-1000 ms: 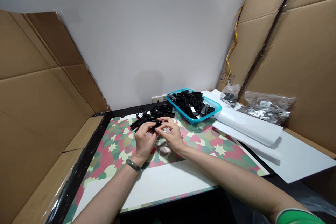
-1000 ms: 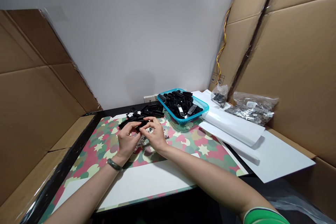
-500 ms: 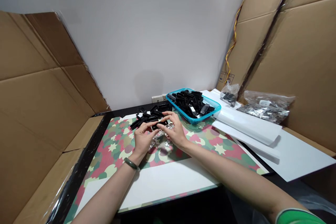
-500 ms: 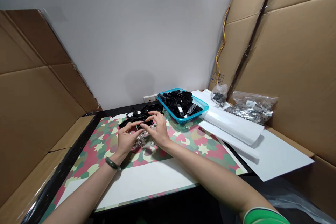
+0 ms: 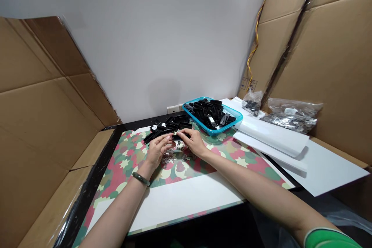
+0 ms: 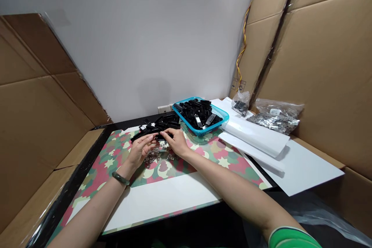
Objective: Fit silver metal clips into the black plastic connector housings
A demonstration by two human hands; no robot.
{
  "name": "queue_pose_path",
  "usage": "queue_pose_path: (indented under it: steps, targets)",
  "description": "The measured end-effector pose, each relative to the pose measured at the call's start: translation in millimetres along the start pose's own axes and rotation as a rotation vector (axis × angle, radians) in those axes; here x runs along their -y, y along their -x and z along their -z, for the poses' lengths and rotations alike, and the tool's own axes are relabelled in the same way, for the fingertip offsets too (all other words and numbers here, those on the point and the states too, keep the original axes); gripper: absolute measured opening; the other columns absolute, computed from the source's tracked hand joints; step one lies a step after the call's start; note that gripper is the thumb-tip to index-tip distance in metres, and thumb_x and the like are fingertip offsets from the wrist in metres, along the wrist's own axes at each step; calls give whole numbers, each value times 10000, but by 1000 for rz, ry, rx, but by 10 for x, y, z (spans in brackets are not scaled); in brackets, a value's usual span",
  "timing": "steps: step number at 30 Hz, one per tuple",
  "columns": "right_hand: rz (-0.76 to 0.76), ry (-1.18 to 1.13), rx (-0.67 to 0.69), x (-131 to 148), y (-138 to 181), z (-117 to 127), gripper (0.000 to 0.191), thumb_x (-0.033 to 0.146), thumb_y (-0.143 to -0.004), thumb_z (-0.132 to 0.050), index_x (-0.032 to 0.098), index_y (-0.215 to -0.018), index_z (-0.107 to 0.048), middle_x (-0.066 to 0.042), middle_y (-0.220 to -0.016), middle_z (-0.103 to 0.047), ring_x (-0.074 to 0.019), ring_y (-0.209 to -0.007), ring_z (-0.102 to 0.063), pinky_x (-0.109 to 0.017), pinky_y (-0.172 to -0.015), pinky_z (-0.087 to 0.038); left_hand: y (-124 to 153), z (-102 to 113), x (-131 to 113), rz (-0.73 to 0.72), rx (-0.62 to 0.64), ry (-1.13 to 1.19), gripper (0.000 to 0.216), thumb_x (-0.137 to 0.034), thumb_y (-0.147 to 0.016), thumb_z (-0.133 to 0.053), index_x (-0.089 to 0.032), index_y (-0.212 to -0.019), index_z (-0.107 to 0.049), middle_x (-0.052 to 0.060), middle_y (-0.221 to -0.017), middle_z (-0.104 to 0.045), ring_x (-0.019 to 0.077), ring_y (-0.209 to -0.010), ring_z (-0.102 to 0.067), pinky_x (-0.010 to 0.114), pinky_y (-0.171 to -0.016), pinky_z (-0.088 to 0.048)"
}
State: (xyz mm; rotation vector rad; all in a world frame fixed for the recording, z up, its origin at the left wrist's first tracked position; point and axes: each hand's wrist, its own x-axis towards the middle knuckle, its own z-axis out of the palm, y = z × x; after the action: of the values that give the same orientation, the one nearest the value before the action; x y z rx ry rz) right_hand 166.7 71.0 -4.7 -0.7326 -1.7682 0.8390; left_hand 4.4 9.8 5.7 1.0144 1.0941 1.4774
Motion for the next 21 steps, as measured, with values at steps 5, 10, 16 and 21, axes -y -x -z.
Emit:
queue_pose_path:
  steps: [5, 10, 16, 21]
  targets:
    - [-5, 27, 4, 8, 33, -7, 372, 547, -878, -593, 231, -748, -741, -33, -686, -711, -211, -664, -624, -305, -661, -438, -27, 31, 1, 124, 38, -14, 376, -363, -602, -882, -119, -868, -778, 89, -739, -731, 180, -658, -681, 318, -672, -576]
    - [18, 24, 19, 15, 63, -20, 365, 553, -873, -606, 242, -743, -746, -43, -707, -722, -220, -691, -643, -312, -685, -451, -24, 51, 2, 112, 54, -67, 435, -411, -577, -894, -115, -878, -788, 102, -755, -746, 184, -639, -684, 307, -654, -560]
    - [42, 42, 27, 14, 79, -31, 352, 533, -887, -596, 245, -754, -749, -44, -723, -724, -220, -714, -652, -312, -696, -456, -17, 40, 40, -4, 48, -199, 443, -458, -639, -849, -142, -943, -787, 98, -804, -756, 182, -635, -672, 317, -632, -565]
    - [-10, 13, -47, 9, 63, -43, 419, 530, -920, -521, 213, -718, -706, -28, -639, -668, -194, -605, -592, -301, -606, -404, -49, 36, 49, -51, 78, -185, 496, -419, -617, -869, -173, -1035, -763, 74, -852, -749, 172, -689, -675, 317, -678, -580]
